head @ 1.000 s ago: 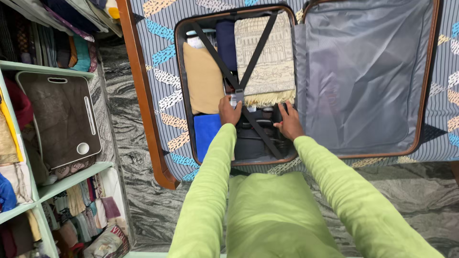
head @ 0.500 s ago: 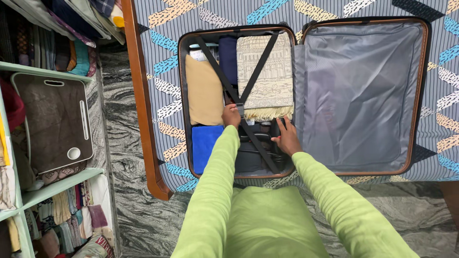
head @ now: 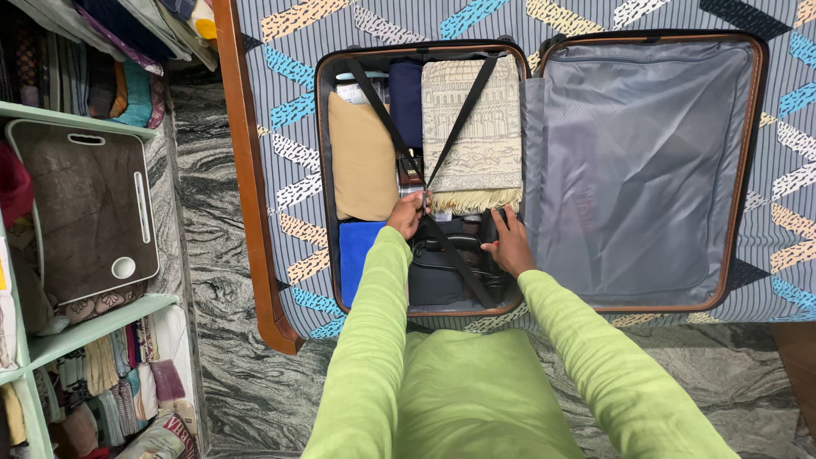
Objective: The person unzips a blue suitcase on a bed, opens it, and arranges items inside including a hairdryer, a brush, and clothing, then adjusts the internal straps to secure the contents.
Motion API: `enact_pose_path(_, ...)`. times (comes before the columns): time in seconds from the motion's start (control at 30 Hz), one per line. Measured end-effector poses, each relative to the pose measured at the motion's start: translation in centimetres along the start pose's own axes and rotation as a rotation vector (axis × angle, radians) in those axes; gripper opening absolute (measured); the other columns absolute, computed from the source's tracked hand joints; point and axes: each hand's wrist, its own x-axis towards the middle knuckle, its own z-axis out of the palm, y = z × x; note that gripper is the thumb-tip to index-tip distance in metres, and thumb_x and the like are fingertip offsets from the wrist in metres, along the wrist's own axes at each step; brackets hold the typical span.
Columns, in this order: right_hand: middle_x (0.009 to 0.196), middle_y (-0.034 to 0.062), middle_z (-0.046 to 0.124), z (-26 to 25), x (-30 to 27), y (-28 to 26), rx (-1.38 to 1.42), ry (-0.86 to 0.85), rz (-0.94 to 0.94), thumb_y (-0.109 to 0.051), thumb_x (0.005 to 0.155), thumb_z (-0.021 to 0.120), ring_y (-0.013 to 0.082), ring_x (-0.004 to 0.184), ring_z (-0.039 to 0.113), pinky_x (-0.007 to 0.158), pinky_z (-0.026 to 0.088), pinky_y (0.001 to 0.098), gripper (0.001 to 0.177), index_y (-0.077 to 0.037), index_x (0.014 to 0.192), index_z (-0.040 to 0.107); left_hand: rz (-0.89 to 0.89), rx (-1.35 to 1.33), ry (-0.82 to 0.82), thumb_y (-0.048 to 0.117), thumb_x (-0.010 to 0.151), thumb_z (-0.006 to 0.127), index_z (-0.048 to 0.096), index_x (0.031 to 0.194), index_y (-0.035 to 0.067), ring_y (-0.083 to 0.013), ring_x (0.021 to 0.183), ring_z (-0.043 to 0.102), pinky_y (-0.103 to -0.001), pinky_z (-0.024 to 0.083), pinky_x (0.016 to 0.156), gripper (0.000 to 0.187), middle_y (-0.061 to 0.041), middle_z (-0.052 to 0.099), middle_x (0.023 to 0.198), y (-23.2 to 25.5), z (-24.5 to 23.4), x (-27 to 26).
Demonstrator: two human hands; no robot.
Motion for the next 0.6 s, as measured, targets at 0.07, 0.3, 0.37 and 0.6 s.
enact_pose_path(0.07,0.163,0.0210,0.027,-0.1,0.0,-0.2,0.000,-0.006,0.004,-0.022,0.075,0.087,0.0437,0.142,0.036,0.115,0.036,0.0474,0.092,-0.012,0.154,0.041,-0.035,-0.040,0.006,0.014,0.107,0.055,0.067,0.121,-0.001,-0.0126,0.075,0.056,-0.024,0.045,0.071,0.024,-0.003,0.064,0.090,-0.1,0.0,-0.1)
enact_pose_path(0.3,0.164,0.0208,0.027,-0.2,-0.2,-0.2,0.009,0.003,-0.005,-0.020,0.075,0.087,0.0438,0.143,0.035,0.116,0.036,0.0477,0.092,-0.012,0.154,0.041,-0.085,-0.273,-0.158,0.005,0.105,0.054,0.063,0.121,-0.003,-0.0132,0.077,0.054,-0.023,0.049,0.070,0.020,-0.004,0.061,0.089,0.0,-0.5,-0.5)
enact_pose_path(0.37,0.164,0.0205,0.027,-0.1,-0.1,-0.2,0.011,0.002,0.006,-0.020,0.075,0.087,0.0437,0.143,0.036,0.116,0.036,0.0475,0.092,-0.013,0.155,0.041,-0.076,-0.284,-0.174,0.004,0.104,0.055,0.062,0.120,-0.003,-0.0122,0.079,0.055,-0.023,0.049,0.070,0.019,-0.004,0.062,0.090,-0.1,-0.5,-0.5)
enact_pose_path(0.6,0.164,0.0203,0.026,0.1,0.0,-0.1,-0.004,0.001,0.014,-0.021,0.074,0.088,0.0436,0.141,0.036,0.115,0.036,0.0474,0.094,-0.013,0.155,0.041,-0.034,-0.160,0.052,0.016,0.102,0.060,0.062,0.125,0.004,-0.0042,0.082,0.060,-0.018,0.049,0.077,0.026,0.004,0.069,0.097,-0.2,-1.0,-1.1)
